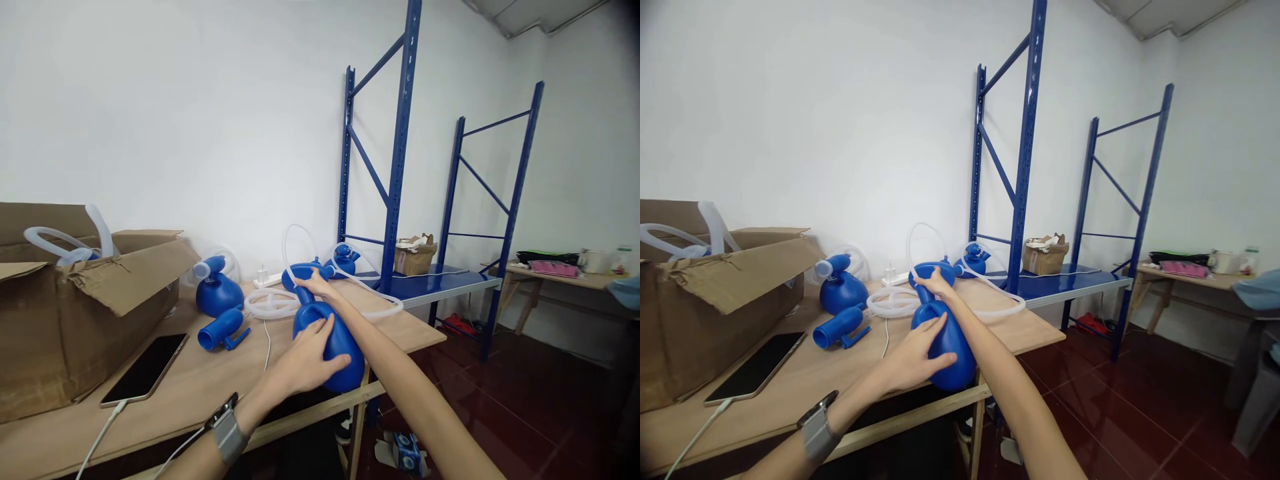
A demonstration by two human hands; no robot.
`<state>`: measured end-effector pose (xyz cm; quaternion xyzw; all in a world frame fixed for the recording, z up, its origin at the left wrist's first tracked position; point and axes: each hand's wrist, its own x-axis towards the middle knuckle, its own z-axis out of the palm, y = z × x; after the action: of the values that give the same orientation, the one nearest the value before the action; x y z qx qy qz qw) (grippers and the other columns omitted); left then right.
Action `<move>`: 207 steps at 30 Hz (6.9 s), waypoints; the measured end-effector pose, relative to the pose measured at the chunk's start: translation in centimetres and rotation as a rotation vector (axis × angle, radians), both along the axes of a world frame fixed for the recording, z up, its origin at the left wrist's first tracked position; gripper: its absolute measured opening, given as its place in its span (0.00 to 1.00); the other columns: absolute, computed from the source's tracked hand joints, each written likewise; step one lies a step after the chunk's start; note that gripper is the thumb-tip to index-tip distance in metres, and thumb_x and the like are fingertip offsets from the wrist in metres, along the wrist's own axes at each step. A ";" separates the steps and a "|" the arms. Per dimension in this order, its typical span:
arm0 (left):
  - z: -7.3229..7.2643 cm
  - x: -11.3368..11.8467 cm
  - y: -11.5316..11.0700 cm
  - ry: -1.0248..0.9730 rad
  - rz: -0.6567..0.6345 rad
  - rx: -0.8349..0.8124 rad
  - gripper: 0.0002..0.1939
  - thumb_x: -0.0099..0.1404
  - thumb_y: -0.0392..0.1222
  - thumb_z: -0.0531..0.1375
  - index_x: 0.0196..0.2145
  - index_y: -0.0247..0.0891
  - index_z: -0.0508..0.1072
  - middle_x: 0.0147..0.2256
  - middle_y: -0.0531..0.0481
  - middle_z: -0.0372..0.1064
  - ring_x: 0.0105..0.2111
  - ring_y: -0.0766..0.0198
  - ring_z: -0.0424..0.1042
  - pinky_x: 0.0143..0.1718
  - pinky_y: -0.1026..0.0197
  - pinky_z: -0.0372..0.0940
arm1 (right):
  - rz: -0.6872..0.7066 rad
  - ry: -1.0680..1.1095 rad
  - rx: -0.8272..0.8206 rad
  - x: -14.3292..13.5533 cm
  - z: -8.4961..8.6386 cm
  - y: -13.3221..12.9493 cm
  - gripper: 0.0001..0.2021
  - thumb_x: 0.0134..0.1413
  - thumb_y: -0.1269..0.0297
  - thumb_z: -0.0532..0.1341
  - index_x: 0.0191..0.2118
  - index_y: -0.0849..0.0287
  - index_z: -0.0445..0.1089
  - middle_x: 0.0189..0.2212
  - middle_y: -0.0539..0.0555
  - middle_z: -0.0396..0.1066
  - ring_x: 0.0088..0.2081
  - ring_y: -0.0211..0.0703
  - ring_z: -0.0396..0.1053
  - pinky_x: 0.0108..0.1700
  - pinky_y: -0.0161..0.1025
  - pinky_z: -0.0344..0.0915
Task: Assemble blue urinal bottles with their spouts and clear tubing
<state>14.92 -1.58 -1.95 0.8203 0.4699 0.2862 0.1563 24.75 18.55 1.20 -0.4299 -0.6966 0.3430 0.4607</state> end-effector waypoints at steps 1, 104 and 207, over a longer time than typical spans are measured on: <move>-0.3 0.3 0.0 -0.013 -0.039 0.000 0.48 0.65 0.62 0.59 0.74 0.33 0.51 0.72 0.34 0.48 0.72 0.42 0.49 0.71 0.43 0.49 | 0.047 -0.147 -0.004 -0.4 0.5 -0.3 0.56 0.40 0.47 0.76 0.71 0.64 0.53 0.66 0.71 0.63 0.64 0.66 0.65 0.64 0.54 0.64; 0.0 -21.9 -1.7 -0.679 0.378 -0.039 0.45 0.50 0.67 0.71 0.58 0.35 0.75 0.52 0.37 0.79 0.58 0.40 0.74 0.59 0.43 0.70 | 0.253 -0.311 0.962 -13.4 -7.6 -8.3 0.32 0.55 0.42 0.69 0.58 0.57 0.71 0.50 0.61 0.76 0.50 0.54 0.75 0.56 0.49 0.68; 4.9 -9.2 7.5 0.367 -0.002 0.319 0.28 0.63 0.47 0.66 0.59 0.36 0.72 0.38 0.44 0.78 0.39 0.53 0.76 0.43 0.57 0.65 | 0.027 -0.343 0.667 1.5 -5.2 -6.7 0.23 0.48 0.47 0.72 0.46 0.55 0.73 0.45 0.56 0.75 0.52 0.54 0.71 0.70 0.63 0.42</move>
<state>5.69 5.95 2.97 0.8733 0.4385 0.2027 -0.0627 26.28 11.88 -4.00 -0.2981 -0.8427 0.0266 0.4475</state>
